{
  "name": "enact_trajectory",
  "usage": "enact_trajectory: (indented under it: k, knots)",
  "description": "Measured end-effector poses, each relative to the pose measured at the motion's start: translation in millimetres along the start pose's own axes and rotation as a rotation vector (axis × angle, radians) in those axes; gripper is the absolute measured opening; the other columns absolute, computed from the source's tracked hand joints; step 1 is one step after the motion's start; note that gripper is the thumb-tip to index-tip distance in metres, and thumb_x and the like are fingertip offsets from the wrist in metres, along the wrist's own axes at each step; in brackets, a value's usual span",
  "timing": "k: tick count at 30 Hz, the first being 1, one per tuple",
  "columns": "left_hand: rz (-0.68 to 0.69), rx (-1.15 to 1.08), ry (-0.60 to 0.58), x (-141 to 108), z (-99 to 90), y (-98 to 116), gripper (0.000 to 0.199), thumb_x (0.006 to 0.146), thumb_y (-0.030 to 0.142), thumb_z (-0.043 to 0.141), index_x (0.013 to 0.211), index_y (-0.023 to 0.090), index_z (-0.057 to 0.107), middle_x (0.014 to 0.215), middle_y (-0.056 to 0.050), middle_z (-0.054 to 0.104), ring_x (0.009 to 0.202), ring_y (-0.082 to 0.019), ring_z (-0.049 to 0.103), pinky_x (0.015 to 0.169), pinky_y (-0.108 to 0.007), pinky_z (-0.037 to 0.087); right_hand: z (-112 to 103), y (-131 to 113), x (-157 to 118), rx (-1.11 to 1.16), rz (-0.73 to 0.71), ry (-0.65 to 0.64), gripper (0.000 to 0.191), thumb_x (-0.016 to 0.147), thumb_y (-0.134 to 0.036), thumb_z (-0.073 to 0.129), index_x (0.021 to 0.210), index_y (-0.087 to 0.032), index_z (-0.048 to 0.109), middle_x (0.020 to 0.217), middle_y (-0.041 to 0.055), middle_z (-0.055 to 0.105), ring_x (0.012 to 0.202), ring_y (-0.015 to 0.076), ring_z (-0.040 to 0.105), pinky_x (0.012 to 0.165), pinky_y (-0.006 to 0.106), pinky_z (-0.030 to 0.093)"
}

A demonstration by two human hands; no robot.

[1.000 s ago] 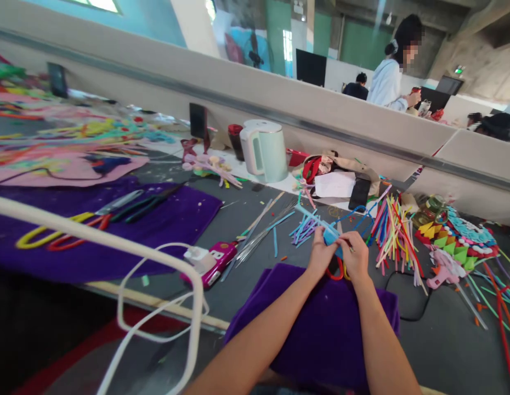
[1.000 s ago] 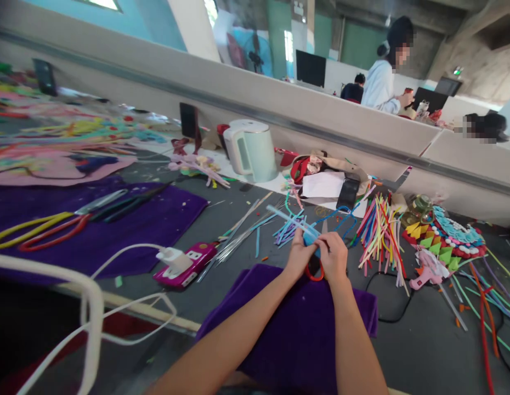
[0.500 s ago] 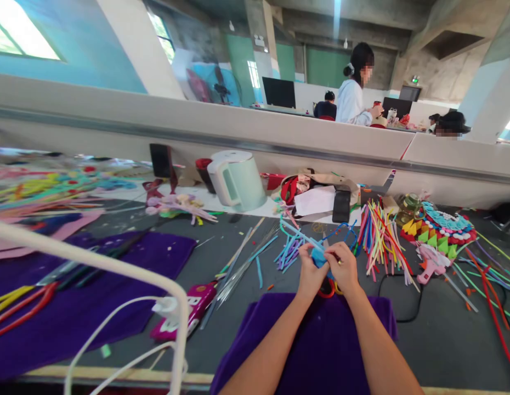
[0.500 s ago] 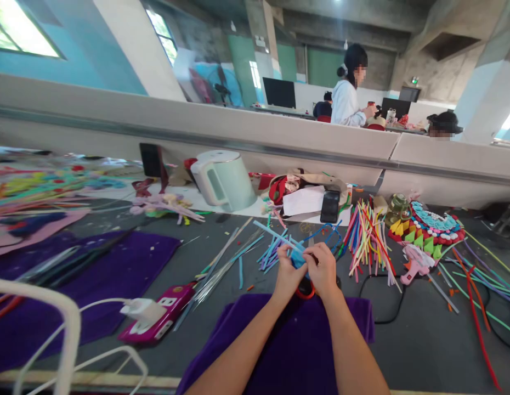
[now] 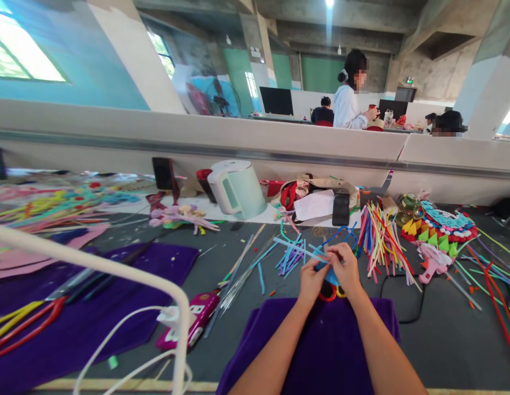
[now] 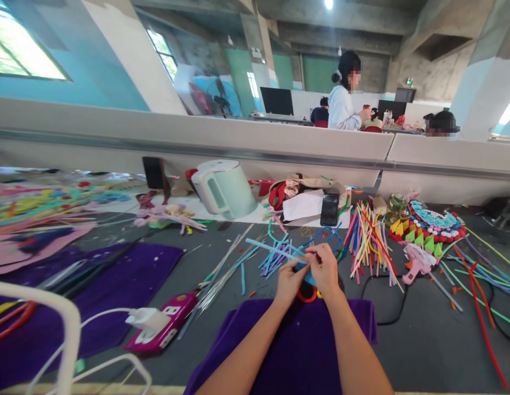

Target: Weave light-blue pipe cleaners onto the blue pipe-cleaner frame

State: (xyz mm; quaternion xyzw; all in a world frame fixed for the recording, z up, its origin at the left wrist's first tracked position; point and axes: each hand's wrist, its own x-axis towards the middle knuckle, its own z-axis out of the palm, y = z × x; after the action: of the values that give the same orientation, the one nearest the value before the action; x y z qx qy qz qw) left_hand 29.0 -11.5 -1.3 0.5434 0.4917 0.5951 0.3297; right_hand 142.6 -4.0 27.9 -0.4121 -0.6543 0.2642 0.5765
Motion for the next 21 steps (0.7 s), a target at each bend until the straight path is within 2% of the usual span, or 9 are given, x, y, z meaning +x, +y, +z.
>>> enact_trajectory:
  k: [2,5,10,15,18,21]
  knots:
    - [0.009,0.002,-0.039,0.1,0.3,0.0,0.013,0.067,0.030,0.067,0.070,0.018,0.070,0.070,-0.003,0.067,0.069,-0.020,0.059,0.069,-0.030,0.045,-1.4,2.4,0.0,-0.074,0.019,0.010,0.017,0.086,-0.025,0.052,0.094,-0.023,0.067,0.088,0.0030,0.062,0.074,0.0142,0.058,0.068,0.025,0.046]
    - [0.019,0.007,-0.066,0.1,0.2,-0.2,0.013,0.067,0.031,0.068,0.069,0.019,0.071,0.071,-0.003,0.068,0.071,-0.021,0.060,0.071,-0.031,0.045,-2.8,5.5,-0.3,-0.181,0.021,-0.055,0.016,0.086,-0.024,0.053,0.088,-0.024,0.069,0.086,0.0025,0.064,0.078,0.0155,0.060,0.071,0.026,0.045]
    - [0.017,0.009,-0.108,0.4,0.1,-3.4,0.015,0.068,0.032,0.068,0.070,0.018,0.071,0.071,-0.004,0.068,0.072,-0.022,0.060,0.070,-0.032,0.046,-2.6,7.8,0.9,-0.074,0.034,-0.111,0.014,0.084,-0.025,0.055,0.086,-0.024,0.069,0.083,0.0013,0.064,0.073,0.0142,0.059,0.066,0.024,0.045]
    - [-0.024,-0.073,-0.083,1.2,2.0,-5.1,0.017,0.065,0.034,0.070,0.066,0.017,0.070,0.069,-0.005,0.067,0.069,-0.021,0.059,0.069,-0.032,0.046,-1.2,5.3,1.4,-0.016,0.027,-0.125,0.009,0.080,-0.027,0.059,0.081,-0.021,0.065,0.079,-0.0004,0.060,0.064,0.0121,0.053,0.061,0.023,0.043]
    - [-0.013,-0.073,-0.060,2.1,2.1,-7.0,0.015,0.064,0.031,0.070,0.062,0.017,0.068,0.066,-0.004,0.065,0.066,-0.020,0.058,0.066,-0.030,0.046,-1.7,2.2,0.5,-0.066,0.017,-0.114,0.006,0.080,-0.026,0.058,0.078,-0.020,0.060,0.074,-0.0017,0.056,0.063,0.0121,0.050,0.059,0.022,0.041]
    - [-0.009,-0.022,-0.030,3.8,1.2,-8.5,0.011,0.065,0.029,0.068,0.065,0.018,0.069,0.064,-0.002,0.065,0.064,-0.019,0.058,0.064,-0.030,0.046,-2.7,-1.4,-2.0,-0.182,-0.033,-0.064,0.007,0.082,-0.021,0.054,0.078,-0.021,0.059,0.074,-0.0006,0.056,0.068,0.0139,0.052,0.063,0.024,0.040]
